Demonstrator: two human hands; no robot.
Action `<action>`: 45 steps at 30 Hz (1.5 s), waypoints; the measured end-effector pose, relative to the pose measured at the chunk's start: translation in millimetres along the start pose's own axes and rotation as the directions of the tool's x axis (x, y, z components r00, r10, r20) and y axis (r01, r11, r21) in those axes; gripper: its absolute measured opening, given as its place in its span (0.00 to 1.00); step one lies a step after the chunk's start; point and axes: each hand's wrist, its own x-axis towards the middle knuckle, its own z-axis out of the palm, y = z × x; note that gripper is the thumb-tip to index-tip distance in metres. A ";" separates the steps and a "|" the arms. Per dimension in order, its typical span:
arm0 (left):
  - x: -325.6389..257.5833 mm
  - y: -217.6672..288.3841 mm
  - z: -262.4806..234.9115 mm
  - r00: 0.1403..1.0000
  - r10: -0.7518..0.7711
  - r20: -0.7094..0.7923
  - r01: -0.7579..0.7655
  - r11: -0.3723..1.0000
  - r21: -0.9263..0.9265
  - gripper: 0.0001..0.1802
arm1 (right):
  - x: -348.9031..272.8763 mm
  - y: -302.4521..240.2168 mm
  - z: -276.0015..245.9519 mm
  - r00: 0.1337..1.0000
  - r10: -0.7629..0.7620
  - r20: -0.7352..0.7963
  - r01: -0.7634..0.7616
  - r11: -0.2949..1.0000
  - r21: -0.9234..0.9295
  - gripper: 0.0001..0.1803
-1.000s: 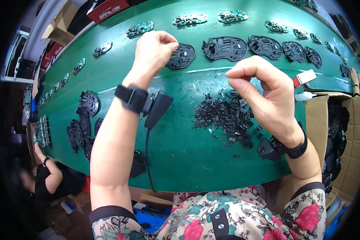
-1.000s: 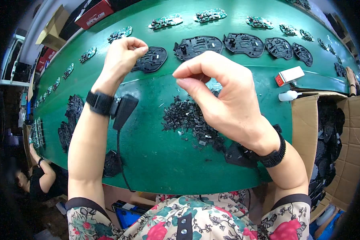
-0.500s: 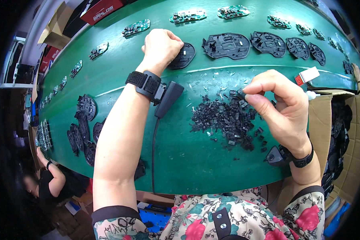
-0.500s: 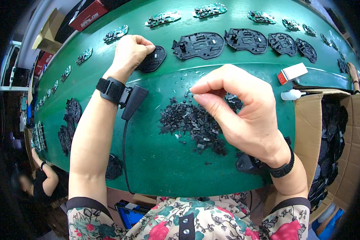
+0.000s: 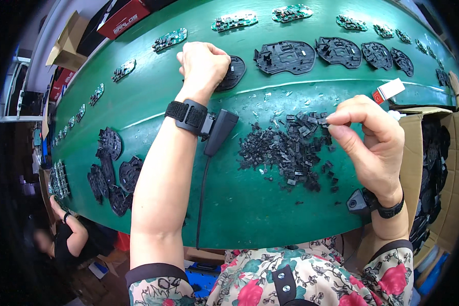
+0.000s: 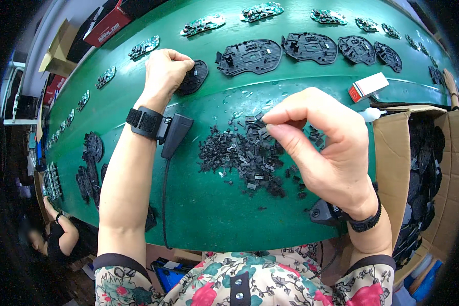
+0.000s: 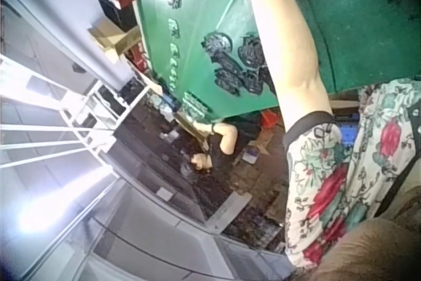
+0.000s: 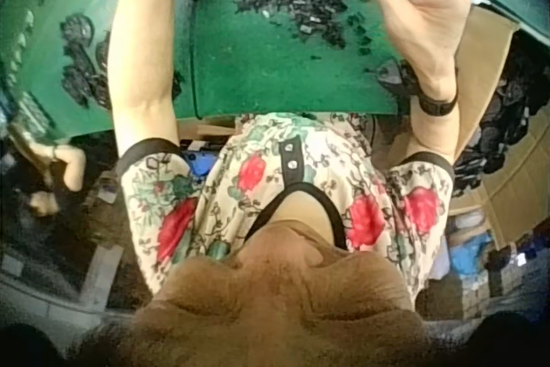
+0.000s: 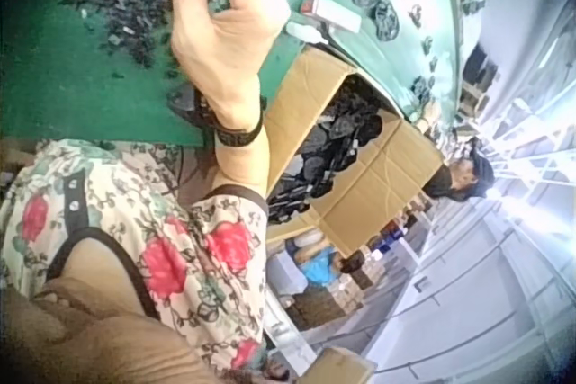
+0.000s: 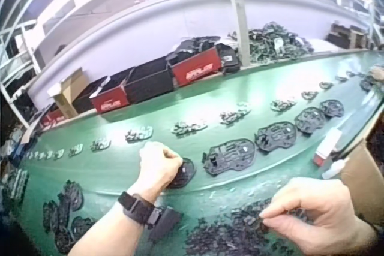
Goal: The person assembles electronic components on a green workbench, picking up small black plastic parts and inserting them into larger black housings. They also apply a liquid from a white bottle onto the components. The person works on multiple units sequentially, placing finished items aside.
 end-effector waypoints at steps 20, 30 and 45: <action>12.2 11.9 4.3 0.963 -0.215 0.166 0.214 0.977 0.018 0.06 | -11.9 -2.6 -6.2 0.990 0.108 -0.088 -0.103 0.993 0.061 0.06; 16.3 28.2 10.5 0.936 -0.330 0.120 0.322 0.943 0.083 0.15 | -18.7 -7.4 -12.5 0.987 0.090 -0.137 -0.085 0.996 0.037 0.06; -2.6 24.7 -65.6 0.962 0.139 0.236 -0.061 0.948 -0.313 0.18 | -35.4 55.5 -29.6 0.949 0.292 -0.115 -0.314 0.897 -0.310 0.05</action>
